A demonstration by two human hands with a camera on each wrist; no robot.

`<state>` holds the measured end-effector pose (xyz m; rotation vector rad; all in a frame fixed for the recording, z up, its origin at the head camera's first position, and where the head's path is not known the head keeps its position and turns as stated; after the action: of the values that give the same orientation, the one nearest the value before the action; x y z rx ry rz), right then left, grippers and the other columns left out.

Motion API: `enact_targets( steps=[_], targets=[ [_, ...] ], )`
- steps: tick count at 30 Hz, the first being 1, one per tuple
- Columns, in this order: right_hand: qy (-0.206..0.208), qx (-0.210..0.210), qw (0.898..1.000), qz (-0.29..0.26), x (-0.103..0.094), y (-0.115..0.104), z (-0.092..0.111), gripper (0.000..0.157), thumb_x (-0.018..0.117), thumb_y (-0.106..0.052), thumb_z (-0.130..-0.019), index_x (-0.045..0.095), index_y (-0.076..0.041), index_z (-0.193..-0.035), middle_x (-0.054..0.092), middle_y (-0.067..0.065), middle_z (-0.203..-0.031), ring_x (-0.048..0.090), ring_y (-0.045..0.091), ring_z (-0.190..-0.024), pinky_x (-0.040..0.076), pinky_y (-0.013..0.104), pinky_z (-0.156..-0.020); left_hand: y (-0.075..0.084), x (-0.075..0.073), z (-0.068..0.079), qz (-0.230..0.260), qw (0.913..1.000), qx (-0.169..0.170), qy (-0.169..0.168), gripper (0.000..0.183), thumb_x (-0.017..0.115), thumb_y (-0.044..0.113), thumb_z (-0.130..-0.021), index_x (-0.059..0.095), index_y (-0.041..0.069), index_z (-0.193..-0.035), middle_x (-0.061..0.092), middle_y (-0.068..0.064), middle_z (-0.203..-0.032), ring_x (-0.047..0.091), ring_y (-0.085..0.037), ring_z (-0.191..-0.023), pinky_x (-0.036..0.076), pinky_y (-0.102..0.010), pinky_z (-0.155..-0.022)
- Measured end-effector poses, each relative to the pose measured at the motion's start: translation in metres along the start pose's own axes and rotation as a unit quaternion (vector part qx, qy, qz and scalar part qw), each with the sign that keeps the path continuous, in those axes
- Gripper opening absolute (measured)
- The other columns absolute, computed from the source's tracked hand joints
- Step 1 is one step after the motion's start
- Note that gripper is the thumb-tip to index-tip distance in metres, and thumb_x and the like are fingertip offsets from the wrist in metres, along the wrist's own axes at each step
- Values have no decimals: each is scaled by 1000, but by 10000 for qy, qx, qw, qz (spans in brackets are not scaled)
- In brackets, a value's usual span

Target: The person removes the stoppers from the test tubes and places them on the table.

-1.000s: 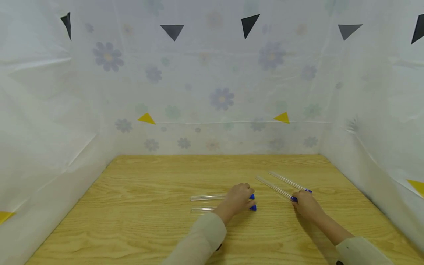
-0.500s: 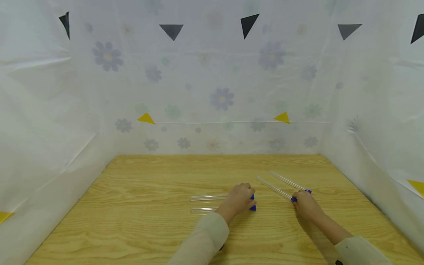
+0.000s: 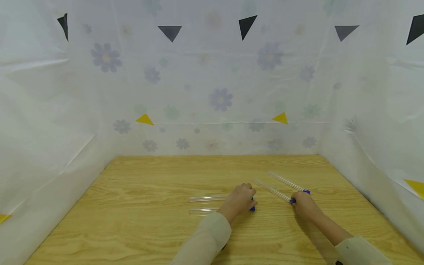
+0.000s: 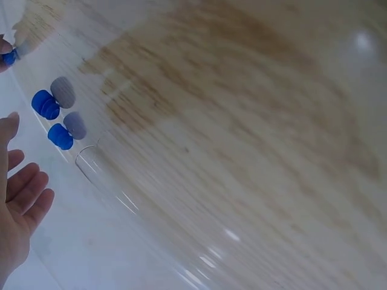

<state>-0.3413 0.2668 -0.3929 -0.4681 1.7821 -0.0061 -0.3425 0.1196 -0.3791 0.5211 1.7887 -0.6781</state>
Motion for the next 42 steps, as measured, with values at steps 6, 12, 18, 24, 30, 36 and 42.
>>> enact_targets(
  steps=[6,12,18,24,30,36,42],
  targets=[
    [-67,1,10000,-67,0,-4,0,14,61,14,-74,61,3,-66,58,5,-66,46,14,-60,37,24,-51,-2,1,-3,-56,9999,-110,-42,33,59,40,-89,65,16,-111,62,4,-102,59,-7,-89,51,-15,-76],
    [-134,99,9997,-160,-2,-7,0,16,62,12,-77,59,1,-66,52,5,-67,42,14,-60,33,22,-50,-5,1,-5,-141,9998,-155,-10,33,59,41,-89,66,17,-110,62,4,-101,59,-7,-89,50,-15,-76],
    [-136,45,9998,-157,-4,-11,1,24,64,8,-78,51,-3,-61,41,0,-62,35,11,-58,25,19,-49,-6,1,-6,-206,9997,-149,1,30,59,40,-89,66,17,-107,61,4,-99,58,-8,-88,50,-15,-75],
    [-237,12,9994,-244,-7,-16,1,10,65,6,-78,61,3,-70,56,6,-69,48,14,-63,39,21,-50,-12,-2,-6,-9,9996,-253,99,25,62,36,-87,66,16,-102,61,4,-96,58,-10,-88,50,-18,-74],
    [-269,-164,9989,-337,-10,-25,0,8,66,9,-77,66,10,-85,66,18,-82,64,32,-77,56,37,-65,-19,2,-5,-27,9993,-341,133,28,62,37,-88,65,15,-103,61,3,-97,58,-11,-90,50,-18,-76],
    [-321,-271,9980,-463,-11,-32,-3,10,64,12,-76,66,9,-85,66,17,-84,63,33,-80,56,38,-68,-24,3,-6,-189,9986,-249,423,30,66,38,-84,66,14,-103,62,3,-95,60,-11,-87,50,-17,-74],
    [-317,-396,9978,-422,-10,-39,-4,9,65,10,-76,67,6,-84,65,12,-81,62,26,-77,55,34,-65,-26,2,-4,-311,9981,-244,475,27,67,36,-84,67,16,-102,63,4,-94,60,-10,-86,50,-17,-74]
  ],
)
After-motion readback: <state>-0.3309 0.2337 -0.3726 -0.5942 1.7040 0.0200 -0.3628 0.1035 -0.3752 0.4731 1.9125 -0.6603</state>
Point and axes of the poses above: each hand's wrist, its own z-axis away from the middle knuckle, its own x-axis out of the palm, y = z × x, the point moved 10 cm from there along -z, towards the middle knuckle
